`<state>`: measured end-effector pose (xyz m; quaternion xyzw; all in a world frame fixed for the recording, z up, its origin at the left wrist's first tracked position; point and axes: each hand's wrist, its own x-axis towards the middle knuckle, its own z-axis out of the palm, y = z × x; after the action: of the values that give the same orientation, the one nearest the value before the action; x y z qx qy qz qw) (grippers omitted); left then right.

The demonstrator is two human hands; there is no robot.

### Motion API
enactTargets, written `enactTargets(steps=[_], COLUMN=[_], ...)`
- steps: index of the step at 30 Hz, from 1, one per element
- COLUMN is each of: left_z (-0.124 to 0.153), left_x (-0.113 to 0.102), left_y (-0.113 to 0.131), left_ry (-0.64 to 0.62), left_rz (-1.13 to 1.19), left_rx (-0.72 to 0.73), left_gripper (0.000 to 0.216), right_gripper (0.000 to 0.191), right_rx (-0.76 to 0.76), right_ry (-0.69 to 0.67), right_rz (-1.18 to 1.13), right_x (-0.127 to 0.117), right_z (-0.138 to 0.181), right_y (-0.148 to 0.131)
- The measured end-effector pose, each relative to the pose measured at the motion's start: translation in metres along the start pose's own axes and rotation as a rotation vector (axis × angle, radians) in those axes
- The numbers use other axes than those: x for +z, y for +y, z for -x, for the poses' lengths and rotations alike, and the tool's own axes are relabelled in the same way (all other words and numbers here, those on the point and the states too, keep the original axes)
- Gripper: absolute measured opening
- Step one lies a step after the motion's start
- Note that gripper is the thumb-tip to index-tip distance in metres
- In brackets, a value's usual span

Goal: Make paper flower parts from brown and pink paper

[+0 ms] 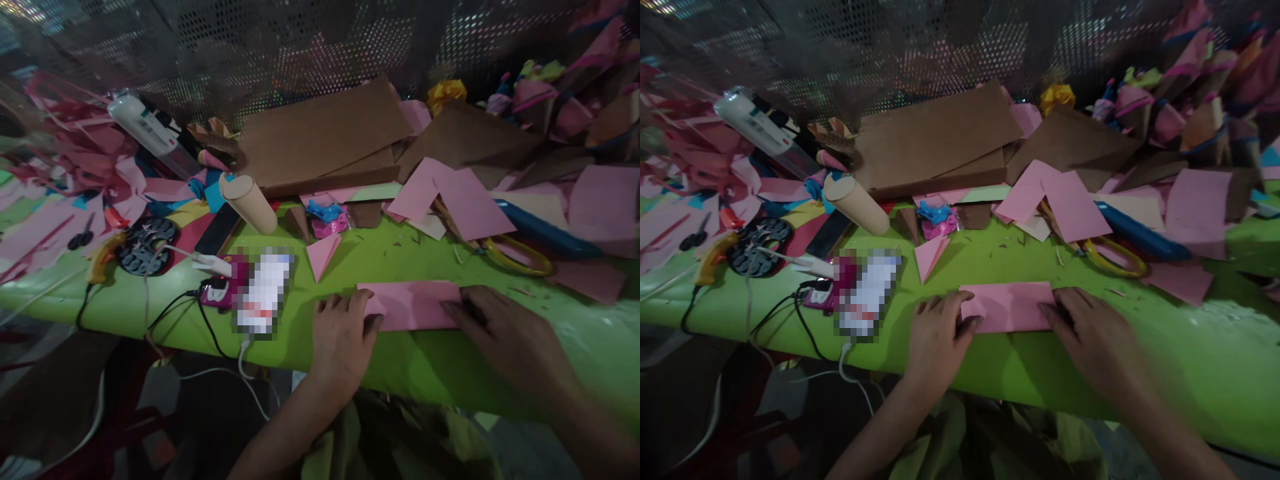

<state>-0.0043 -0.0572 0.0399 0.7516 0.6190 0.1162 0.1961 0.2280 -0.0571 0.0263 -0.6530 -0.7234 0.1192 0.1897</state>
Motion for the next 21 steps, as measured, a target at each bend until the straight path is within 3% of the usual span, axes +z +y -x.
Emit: enactTargets(steps=[7,14,21], left_z=[-0.0027,-0.0013,0.0015], left_x=[0.0014,0.0,0.0047], left_y=[0.0002,0.0008,-0.0019], left_ry=[-0.008,0.017,0.06], left_rz=[0.08,-0.025,0.017], left_rx=[-0.066,-0.01,0.018], left_gripper=[0.03,0.021,0.021], right_gripper=[0.046,0.044,0.046], right_rx=[-0.057,-0.065,-0.054], right_ry=[0.027,0.034,0.023], right_rz=[0.044,0.044,0.026], right_x=[0.0027,0.0029,0.0031], right_z=[0.0012,-0.0009,0.0006], right_y=[0.001,0.0008,0.0024])
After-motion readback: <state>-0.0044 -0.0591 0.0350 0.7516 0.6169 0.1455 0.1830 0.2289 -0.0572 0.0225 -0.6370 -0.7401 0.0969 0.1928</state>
